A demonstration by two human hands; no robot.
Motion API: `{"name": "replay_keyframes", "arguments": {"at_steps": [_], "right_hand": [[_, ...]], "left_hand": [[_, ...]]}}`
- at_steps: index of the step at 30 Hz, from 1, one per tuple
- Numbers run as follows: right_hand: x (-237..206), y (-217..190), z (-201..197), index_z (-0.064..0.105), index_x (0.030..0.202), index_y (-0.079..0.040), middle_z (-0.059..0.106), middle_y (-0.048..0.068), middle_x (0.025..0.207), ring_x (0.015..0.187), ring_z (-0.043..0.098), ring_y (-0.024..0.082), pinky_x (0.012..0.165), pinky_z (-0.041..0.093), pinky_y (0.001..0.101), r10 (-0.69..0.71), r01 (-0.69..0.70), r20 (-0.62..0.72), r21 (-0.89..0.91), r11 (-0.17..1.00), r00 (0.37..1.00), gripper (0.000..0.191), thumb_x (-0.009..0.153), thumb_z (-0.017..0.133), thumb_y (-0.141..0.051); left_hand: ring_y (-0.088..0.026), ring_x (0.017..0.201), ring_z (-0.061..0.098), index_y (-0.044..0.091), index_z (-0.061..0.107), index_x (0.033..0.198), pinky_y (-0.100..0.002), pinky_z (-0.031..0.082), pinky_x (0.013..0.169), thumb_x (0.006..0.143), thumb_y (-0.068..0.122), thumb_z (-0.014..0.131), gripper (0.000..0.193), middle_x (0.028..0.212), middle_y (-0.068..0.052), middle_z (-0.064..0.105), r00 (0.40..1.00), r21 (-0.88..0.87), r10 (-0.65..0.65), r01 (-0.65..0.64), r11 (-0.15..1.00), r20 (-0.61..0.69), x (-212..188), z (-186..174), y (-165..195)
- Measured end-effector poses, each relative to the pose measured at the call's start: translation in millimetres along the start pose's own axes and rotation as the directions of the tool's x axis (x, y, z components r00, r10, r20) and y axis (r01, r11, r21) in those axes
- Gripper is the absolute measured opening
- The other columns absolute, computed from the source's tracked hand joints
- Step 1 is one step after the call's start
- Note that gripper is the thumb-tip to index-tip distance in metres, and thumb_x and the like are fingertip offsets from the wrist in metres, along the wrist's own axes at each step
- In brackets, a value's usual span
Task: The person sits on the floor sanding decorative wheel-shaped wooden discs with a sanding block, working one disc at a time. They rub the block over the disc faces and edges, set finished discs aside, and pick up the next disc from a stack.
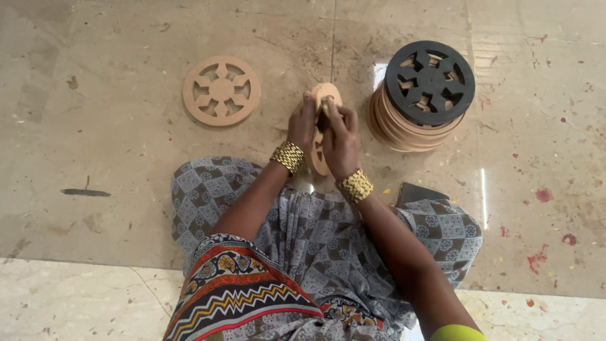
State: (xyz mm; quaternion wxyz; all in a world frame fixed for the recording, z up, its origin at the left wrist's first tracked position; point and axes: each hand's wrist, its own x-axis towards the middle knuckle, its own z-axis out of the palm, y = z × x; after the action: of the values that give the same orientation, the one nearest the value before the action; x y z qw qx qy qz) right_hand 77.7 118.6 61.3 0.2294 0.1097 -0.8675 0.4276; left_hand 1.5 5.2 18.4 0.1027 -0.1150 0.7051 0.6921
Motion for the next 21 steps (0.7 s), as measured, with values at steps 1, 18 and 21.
{"name": "replay_keyframes", "arguments": {"at_steps": [1, 18, 21], "right_hand": [[4, 7, 4, 0.061, 0.145, -0.011, 0.058, 0.019, 0.133, 0.101, 0.070, 0.026, 0.076, 0.066, 0.0305, -0.100, 0.099, -0.035, -0.045, 0.994, 0.994, 0.046, 0.101, 0.058, 0.003], [56, 62, -26, 0.065, 0.134, -0.007, 0.062, 0.015, 0.144, 0.139, 0.055, 0.033, 0.116, 0.048, 0.0507, -0.383, 0.366, -0.007, -0.282, 0.887, 0.924, 0.041, 0.096, 0.063, 0.006], [61, 82, -25, 0.064, 0.134, -0.006, 0.065, 0.017, 0.139, 0.135, 0.058, 0.035, 0.113, 0.049, 0.0472, -0.232, 0.206, -0.100, -0.217, 0.954, 0.968, 0.046, 0.092, 0.058, 0.011]], "left_hand": [[-0.034, 0.103, 0.070, 0.000, 0.066, 0.135, -0.040, 0.056, 0.085, 0.113, 0.047, 0.034, 0.061, 0.112, -0.025, 0.070, 0.974, 0.111, 0.224, -0.220, 0.969, -0.022, -1, 4, -4], [-0.038, 0.112, 0.073, 0.004, 0.056, 0.141, -0.040, 0.060, 0.093, 0.104, 0.023, 0.063, 0.042, 0.119, -0.025, 0.074, 0.831, 0.275, 0.524, -0.556, 0.784, 0.185, -22, 23, 20], [-0.044, 0.117, 0.068, 0.001, 0.050, 0.147, -0.044, 0.057, 0.095, 0.099, 0.013, 0.062, 0.050, 0.128, -0.029, 0.066, 0.610, 0.229, 0.769, -0.789, 0.570, 0.190, -37, 17, 29]]}}
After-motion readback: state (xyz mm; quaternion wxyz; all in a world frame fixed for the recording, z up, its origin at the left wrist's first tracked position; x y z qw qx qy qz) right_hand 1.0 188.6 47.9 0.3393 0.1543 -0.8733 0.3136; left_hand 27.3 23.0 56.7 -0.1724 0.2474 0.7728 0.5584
